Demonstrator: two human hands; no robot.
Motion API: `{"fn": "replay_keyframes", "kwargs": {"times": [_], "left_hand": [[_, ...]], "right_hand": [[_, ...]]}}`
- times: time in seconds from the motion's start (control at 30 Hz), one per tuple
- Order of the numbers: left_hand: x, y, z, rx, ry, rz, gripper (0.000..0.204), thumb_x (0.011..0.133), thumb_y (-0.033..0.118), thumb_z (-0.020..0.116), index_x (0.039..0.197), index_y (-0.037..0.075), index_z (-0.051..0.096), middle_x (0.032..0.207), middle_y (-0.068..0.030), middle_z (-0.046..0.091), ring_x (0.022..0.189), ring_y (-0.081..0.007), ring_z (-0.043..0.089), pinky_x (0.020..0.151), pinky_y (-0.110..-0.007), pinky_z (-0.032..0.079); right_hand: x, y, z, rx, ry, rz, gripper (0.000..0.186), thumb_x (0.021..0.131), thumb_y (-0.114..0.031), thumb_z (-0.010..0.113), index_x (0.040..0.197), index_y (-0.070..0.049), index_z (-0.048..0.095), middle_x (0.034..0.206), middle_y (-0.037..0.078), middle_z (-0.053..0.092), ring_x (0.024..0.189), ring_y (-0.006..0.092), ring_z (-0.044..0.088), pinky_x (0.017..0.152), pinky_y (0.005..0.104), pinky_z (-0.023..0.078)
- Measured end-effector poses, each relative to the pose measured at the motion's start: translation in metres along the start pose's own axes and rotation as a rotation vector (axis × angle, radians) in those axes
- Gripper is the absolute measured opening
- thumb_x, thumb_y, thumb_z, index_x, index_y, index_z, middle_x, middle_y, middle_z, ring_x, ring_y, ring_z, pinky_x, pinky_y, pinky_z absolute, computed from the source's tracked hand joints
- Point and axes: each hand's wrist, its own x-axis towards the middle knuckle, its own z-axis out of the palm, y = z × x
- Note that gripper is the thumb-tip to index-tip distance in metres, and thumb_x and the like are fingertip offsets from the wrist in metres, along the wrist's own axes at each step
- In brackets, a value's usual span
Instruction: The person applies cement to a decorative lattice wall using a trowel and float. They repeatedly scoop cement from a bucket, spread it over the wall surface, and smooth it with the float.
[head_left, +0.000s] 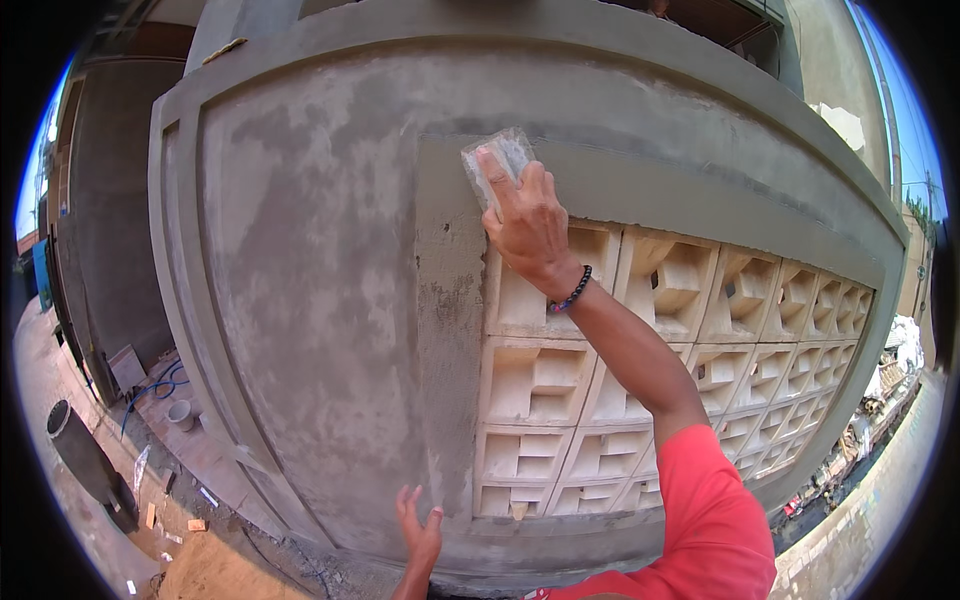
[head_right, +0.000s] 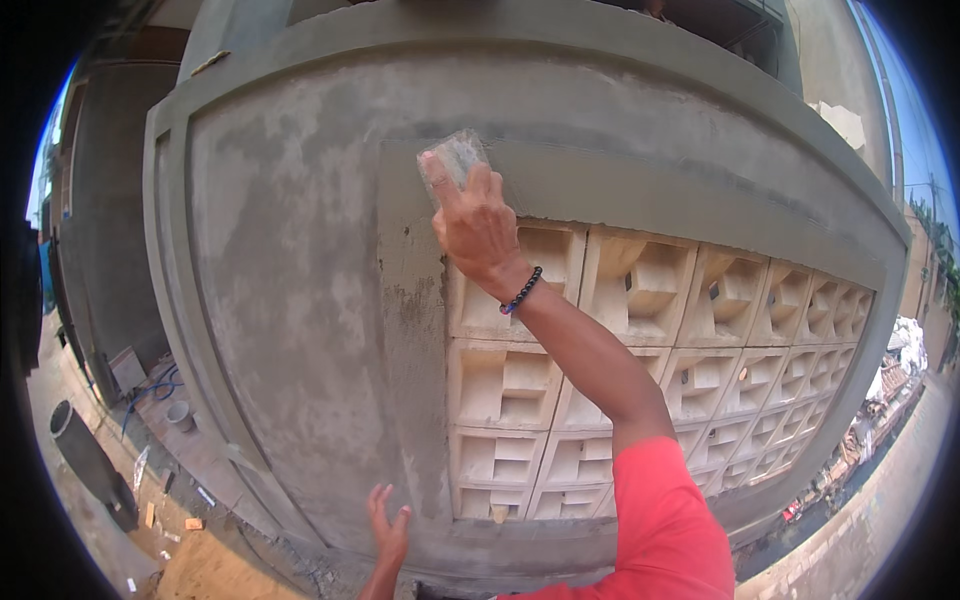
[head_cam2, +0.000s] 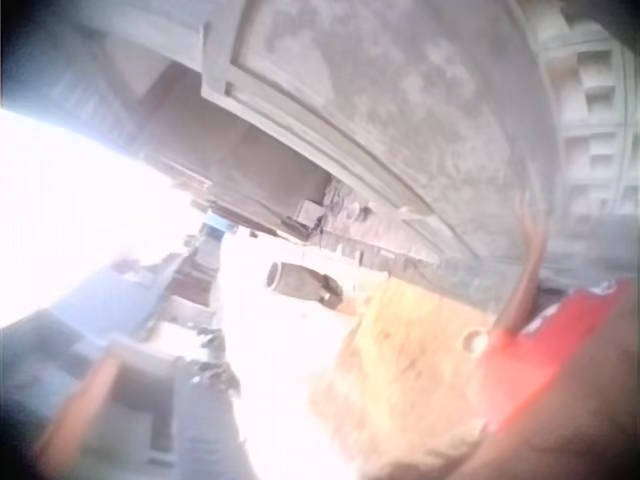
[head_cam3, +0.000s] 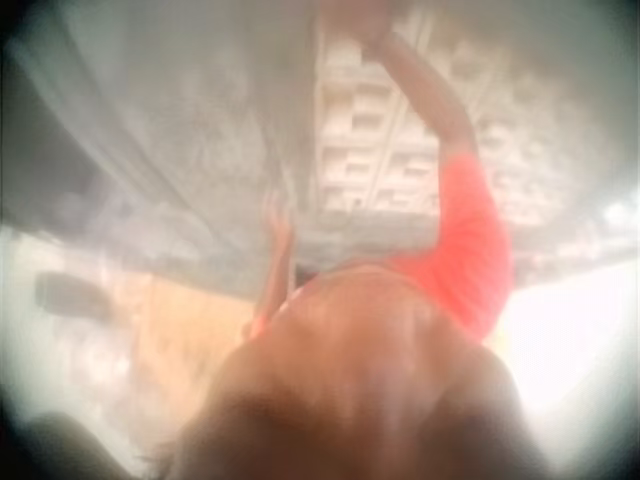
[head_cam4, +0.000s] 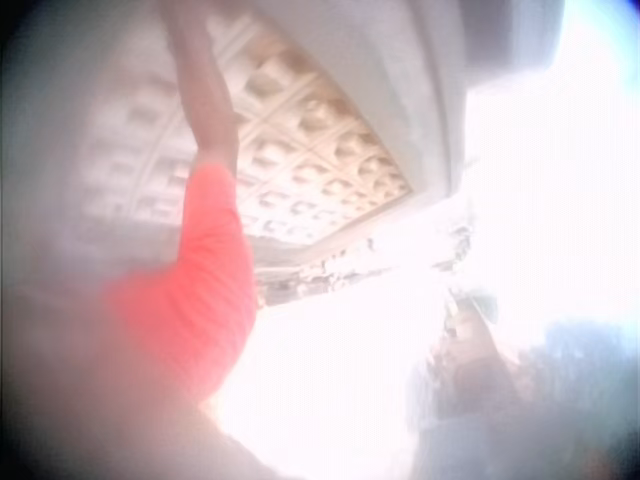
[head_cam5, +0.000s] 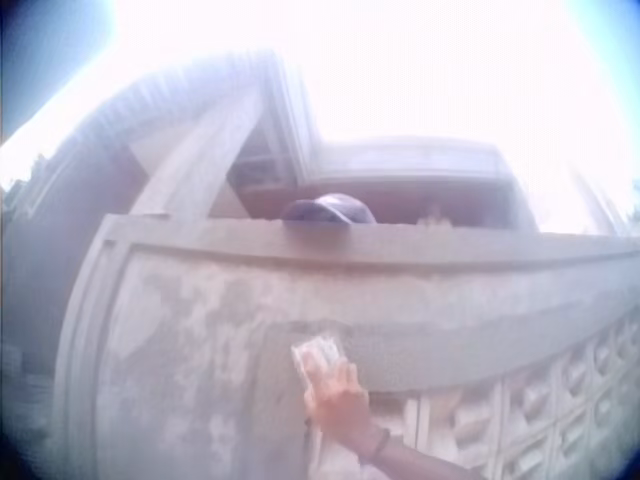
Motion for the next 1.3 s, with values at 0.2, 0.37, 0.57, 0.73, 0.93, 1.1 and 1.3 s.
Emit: {"fn": "replay_keyframes", "kwargs": {"times": [0.2,0.37,0.57,0.73,0.93,1.1,1.3], "left_hand": [[-0.007,0.0,0.004,0.013,-0.021,0.047,0.052,0.078,0.011,0.066,0.127,0.002,0.051,0.142,-0.0186,0.033,0.133,-0.034,0.031,0.109,-0.042,0.024],[-0.014,-0.005,0.009,0.023,-0.043,0.06,0.051,0.079,0.012,0.066,0.127,0.002,0.051,0.142,-0.0196,0.033,0.133,-0.0346,0.031,0.109,-0.042,0.025],[-0.016,-0.009,0.011,-0.033,-0.086,0.058,0.052,0.078,0.012,0.065,0.126,0.001,0.05,0.141,-0.0203,0.032,0.132,-0.0356,0.031,0.108,-0.042,0.025],[-0.014,0.001,0.02,0.011,-0.131,0.043,0.051,0.079,0.014,0.065,0.126,0.002,0.05,0.141,-0.0213,0.032,0.131,-0.0356,0.032,0.108,-0.043,0.026],[-0.015,-0.001,0.042,0.054,-0.147,0.072,0.052,0.079,0.016,0.066,0.127,0.003,0.051,0.14,-0.021,0.034,0.13,-0.0357,0.033,0.107,-0.043,0.027],[-0.024,-0.003,0.047,0.114,-0.149,0.087,0.052,0.079,0.017,0.068,0.127,0.005,0.052,0.141,-0.0207,0.034,0.13,-0.036,0.034,0.108,-0.043,0.027],[-0.026,0.014,0.068,0.06,-0.169,0.033,0.053,0.08,0.016,0.066,0.13,0.006,0.049,0.142,-0.0207,0.033,0.132,-0.0361,0.031,0.109,-0.043,0.025]], "right_hand": [[0.013,-0.005,0.022,-0.018,0.13,0.004,0.07,0.07,-0.002,0.066,0.134,-0.019,0.045,0.095,0.015,0.042,0.085,0.0322,0.049,0.06,0.0361,0.054],[0.001,0.022,0.006,-0.116,0.143,0.189,0.069,0.071,-0.004,0.066,0.134,-0.026,0.047,0.092,0.012,0.041,0.088,0.0316,0.051,0.065,0.0393,0.053],[-0.031,0.087,-0.032,-0.202,0.227,0.337,0.069,0.072,-0.006,0.067,0.135,-0.027,0.047,0.091,0.011,0.041,0.085,0.0285,0.051,0.068,0.0385,0.05],[-0.059,0.155,-0.074,-0.274,0.328,0.41,0.07,0.072,-0.005,0.065,0.136,-0.026,0.046,0.089,0.012,0.042,0.083,0.03,0.05,0.07,0.0414,0.049],[-0.108,0.252,-0.148,-0.444,0.37,0.531,0.068,0.076,-0.009,0.064,0.139,-0.02,0.042,0.092,0.015,0.048,0.086,0.0327,0.053,0.08,0.0424,0.046],[-0.102,0.258,-0.203,-0.039,0.279,0.364,0.055,0.087,-0.011,0.06,0.139,-0.007,0.043,0.119,0.016,0.054,0.107,0.025,0.054,0.093,0.0335,0.043],[0.014,0.183,-0.192,0.621,-0.241,0.13,0.045,0.09,-0.017,0.06,0.133,-0.006,0.051,0.12,0.008,0.059,0.102,0.014,0.054,0.094,0.0257,0.041]]}}
